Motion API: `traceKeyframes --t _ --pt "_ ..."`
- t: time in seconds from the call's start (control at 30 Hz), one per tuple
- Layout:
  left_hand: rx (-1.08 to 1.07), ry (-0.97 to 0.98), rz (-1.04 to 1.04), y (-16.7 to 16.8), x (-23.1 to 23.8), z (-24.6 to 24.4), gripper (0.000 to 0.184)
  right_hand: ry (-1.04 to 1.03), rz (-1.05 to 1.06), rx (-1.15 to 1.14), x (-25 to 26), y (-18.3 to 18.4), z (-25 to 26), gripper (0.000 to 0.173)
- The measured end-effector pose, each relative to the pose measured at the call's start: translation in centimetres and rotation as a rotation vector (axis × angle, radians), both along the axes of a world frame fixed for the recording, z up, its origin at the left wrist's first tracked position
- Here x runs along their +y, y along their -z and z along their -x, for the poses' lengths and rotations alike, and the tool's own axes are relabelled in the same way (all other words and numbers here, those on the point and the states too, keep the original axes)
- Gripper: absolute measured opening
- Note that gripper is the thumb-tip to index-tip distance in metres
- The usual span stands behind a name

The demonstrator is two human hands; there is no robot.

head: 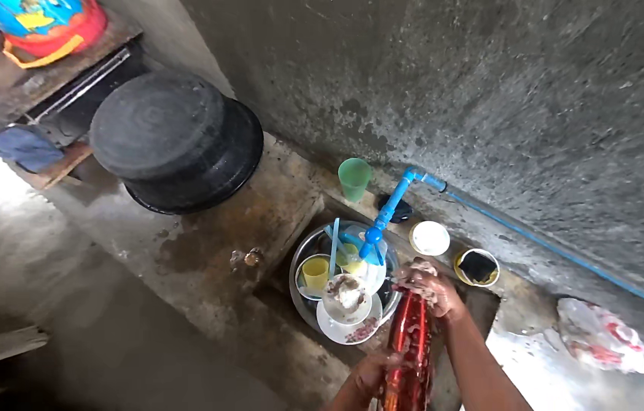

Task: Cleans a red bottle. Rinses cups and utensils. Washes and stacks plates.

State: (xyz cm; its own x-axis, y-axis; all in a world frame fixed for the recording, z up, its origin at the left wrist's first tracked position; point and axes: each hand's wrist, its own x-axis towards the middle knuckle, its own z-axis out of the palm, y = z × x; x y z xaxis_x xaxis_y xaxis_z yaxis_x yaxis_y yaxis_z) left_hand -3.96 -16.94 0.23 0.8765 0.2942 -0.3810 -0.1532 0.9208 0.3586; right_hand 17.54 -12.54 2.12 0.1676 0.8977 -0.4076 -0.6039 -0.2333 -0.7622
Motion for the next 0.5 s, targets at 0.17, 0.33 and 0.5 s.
traceKeyframes --t 0.17,0.33,0.5 --pt "-0.218 0.009 0.223 1.0 -0.1 -1.2 0.064 0.136 0.246 -0.255 1.4 -1.7 0.5 0.023" --pt "0.572 0.169 -0.490 -3.0 3.5 -4.0 0.114 0.398 0.358 -0.438 2.4 -0.8 0.0 0.023" --pt "0.543 0.012 -0.347 -2.3 4.2 -4.5 0.085 0.447 0.347 -0.476 -0.3 -1.0 3.2 0.030"
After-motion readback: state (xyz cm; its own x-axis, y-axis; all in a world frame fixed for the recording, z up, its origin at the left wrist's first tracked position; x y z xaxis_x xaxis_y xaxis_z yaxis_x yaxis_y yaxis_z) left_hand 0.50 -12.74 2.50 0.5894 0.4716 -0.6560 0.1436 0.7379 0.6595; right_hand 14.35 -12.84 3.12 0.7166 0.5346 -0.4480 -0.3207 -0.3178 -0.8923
